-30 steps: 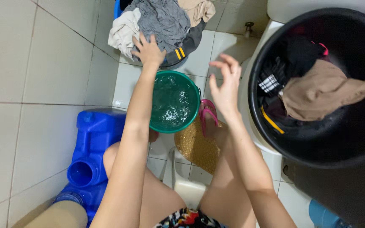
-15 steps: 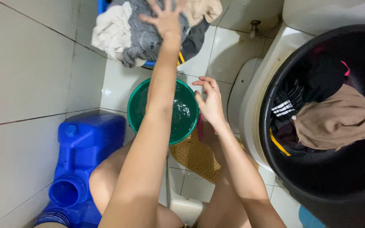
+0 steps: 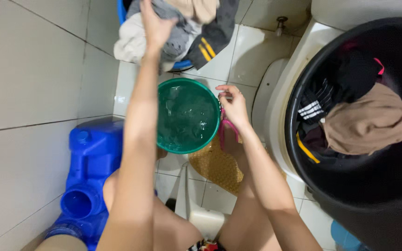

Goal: The person hand washes various garments in a green bucket filled with water, scrubbing and rinsing each item before placing it into a black basin. The person handles multiple pieces of clothing one at a time, including dark, red, and light-colored items.

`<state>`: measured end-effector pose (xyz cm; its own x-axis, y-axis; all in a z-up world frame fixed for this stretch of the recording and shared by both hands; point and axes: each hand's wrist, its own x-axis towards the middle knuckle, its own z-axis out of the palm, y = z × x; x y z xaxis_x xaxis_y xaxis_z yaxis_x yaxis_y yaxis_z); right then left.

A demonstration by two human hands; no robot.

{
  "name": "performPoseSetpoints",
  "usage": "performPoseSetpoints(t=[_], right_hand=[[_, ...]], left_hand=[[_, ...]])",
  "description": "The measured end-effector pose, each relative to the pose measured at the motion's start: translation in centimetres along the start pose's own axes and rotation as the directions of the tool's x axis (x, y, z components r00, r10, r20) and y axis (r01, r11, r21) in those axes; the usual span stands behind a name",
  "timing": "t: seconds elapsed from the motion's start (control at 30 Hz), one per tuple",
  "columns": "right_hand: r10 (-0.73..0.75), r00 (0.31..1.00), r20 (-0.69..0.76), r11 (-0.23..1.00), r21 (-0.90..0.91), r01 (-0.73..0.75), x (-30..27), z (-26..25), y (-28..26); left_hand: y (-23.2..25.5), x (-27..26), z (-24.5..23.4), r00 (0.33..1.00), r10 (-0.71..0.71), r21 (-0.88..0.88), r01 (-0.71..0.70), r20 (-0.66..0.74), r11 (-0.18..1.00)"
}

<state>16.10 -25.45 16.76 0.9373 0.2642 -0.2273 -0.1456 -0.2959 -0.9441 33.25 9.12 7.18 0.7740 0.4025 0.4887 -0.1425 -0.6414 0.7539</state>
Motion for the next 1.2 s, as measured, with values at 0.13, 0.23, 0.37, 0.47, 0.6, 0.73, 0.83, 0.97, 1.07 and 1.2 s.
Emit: performPoseSetpoints(t=[0.13, 0.23, 0.37, 0.47, 0.6, 0.73, 0.83, 0.97, 1.07, 1.2], right_hand=[[0.132, 0.989, 0.064, 0.957, 0.250, -0.144, 0.7, 0.8, -0.4], [0.278, 0.940, 0.197, 0.807, 0.483, -0.340, 0.6, 2.6, -2.0], [0.395, 0.839, 0.375, 0.471, 0.701, -0.535, 0.2, 5.4, -2.6], [0.143, 0.883, 0.448, 0.298, 0.831, -0.470, -0.6, 7.4, 0.6], [0.096, 0.920, 0.380, 0.433, 0.816, -0.382, -0.4, 8.9, 7.9], [0.286, 0.940, 0.184, 0.939, 0.144, -0.314, -1.4, 8.9, 13.6], [0.313, 0.949, 0.031, 0.931, -0.206, -0.301, -1.4, 9.9, 13.8], [0.665, 0.736, 0.124, 0.717, 0.169, -0.676, -2.0, 12.7, 11.5], [0.728, 0.667, 0.158, 0.645, 0.172, -0.745, -0.1, 15.2, 10.4], [0.620, 0.782, 0.066, 0.761, 0.189, -0.620, 1.7, 17.6, 13.8]], left_hand=[[8.8, 2.1, -8.9, 0.957, -0.252, -0.616, 0.285, 0.143, 0.734], [15.1, -0.9, -16.7, 0.927, -0.317, -0.792, 0.343, 0.198, 0.505], [16.4, -10.9, -23.0, 0.888, -0.383, -0.871, 0.382, 0.253, 0.310], [12.4, -20.2, -21.8, 0.779, -0.554, -0.837, 0.490, 0.294, 0.245], [7.3, -33.3, -20.1, 0.713, -0.578, -0.550, 0.689, 0.398, 0.472], [4.7, -38.5, -15.5, 0.692, -0.661, -0.010, 0.693, 0.289, 0.721], [3.5, -37.8, -12.5, 0.637, -0.680, 0.277, 0.623, 0.363, 0.732], [2.3, -36.2, -7.4, 0.349, -0.809, 0.431, 0.709, 0.473, 0.558], [2.1, -34.8, -5.1, 0.296, -0.812, 0.673, 0.455, 0.503, 0.583], [2.4, -34.9, -5.4, 0.277, -0.833, 0.738, 0.385, 0.480, 0.554]])
